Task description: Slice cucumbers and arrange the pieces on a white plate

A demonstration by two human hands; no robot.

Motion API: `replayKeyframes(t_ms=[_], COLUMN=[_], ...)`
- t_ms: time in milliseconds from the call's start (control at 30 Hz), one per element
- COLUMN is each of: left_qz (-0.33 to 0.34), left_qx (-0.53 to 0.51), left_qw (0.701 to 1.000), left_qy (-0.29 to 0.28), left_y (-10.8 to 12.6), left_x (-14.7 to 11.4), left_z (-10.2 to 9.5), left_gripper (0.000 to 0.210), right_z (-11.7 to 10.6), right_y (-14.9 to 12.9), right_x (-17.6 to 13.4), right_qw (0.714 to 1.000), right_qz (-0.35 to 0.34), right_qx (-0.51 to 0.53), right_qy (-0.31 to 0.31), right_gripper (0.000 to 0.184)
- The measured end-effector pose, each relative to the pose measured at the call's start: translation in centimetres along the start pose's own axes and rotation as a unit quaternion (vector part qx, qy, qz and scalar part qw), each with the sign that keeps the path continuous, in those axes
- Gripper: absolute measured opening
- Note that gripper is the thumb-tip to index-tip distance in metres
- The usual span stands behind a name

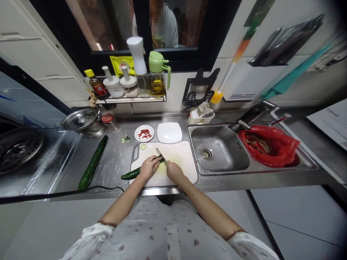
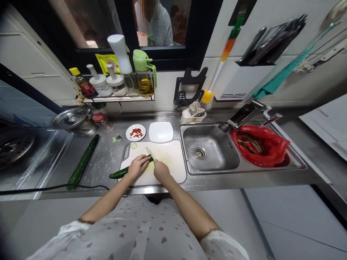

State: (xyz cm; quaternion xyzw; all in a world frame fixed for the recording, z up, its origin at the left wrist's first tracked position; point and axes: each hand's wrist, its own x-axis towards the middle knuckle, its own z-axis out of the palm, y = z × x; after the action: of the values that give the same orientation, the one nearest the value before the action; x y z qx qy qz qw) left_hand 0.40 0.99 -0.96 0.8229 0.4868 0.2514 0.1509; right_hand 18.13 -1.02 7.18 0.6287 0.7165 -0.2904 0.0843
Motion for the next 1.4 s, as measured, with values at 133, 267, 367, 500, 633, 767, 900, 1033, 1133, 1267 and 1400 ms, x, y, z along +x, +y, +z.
replayKeyframes(t_ms=[133,267,367,500,633,767,900,1033,1133,1267,1400], left_qz=[0.0,-0.001,-0.003,-0.004,-0.002,0.001,-0.004,-0.007,-0.009,-0.01,-0.008], left_qx=[0.006,0.004,-0.002,-0.001,0.004,0.005,0.007,0.008,0.007,0.003,0.001], left_qw=[1.0,1.0,1.0,1.0,1.0,1.0,1.0,1.0,1.0,1.0,1.0], left_qy=[0.005,0.006,0.004,0.006,0.011,0.01,0.007,0.003,0.001,0.003,0.006], left_y=[0.0,-0.1,0.0,0.1,0.0,0.1,0.3,0.3,0.2,0.1,0.1], left_x=[-0.1,0.0,0.0,0.0,0.0,0.0,0.0,0.0,-0.1,-0.1,0.0], left_z=[0.1,0.1,0.1,0.0,0.1,0.0,-0.2,-0.1,0.0,0.2,0.1], left_gripper=[0.03,0.029,0.029,0.03,0.03,0.03,0.029,0.029,0.029,0.029,0.029], right_z=[-0.2,0.0,0.6,1.1,0.6,-0.1,-0.4,-0.1,0.4,1.0,0.9], right_y=[-0.5,-0.3,0.4,1.0,0.4,-0.5,-1.0,-0.8,-0.2,0.3,0.0], right_x=[0.9,0.6,-0.2,-1.0,-0.6,0.2,0.9,0.6,-0.2,-0.9,-0.6], right_qw=[1.0,1.0,1.0,1.0,1.0,1.0,1.0,1.0,0.999,0.999,0.999], right_qz=[0.0,-0.001,0.005,0.014,0.016,0.013,0.004,0.009,0.02,0.026,0.023], right_qx=[0.009,0.006,-0.005,-0.011,-0.008,-0.002,-0.001,-0.007,-0.012,-0.016,-0.018], right_qy=[-0.003,0.001,-0.01,-0.021,-0.014,-0.009,-0.005,-0.014,-0.023,-0.024,-0.014], right_gripper=[0.031,0.034,0.033,0.029,0.03,0.033,0.035,0.036,0.034,0.031,0.032])
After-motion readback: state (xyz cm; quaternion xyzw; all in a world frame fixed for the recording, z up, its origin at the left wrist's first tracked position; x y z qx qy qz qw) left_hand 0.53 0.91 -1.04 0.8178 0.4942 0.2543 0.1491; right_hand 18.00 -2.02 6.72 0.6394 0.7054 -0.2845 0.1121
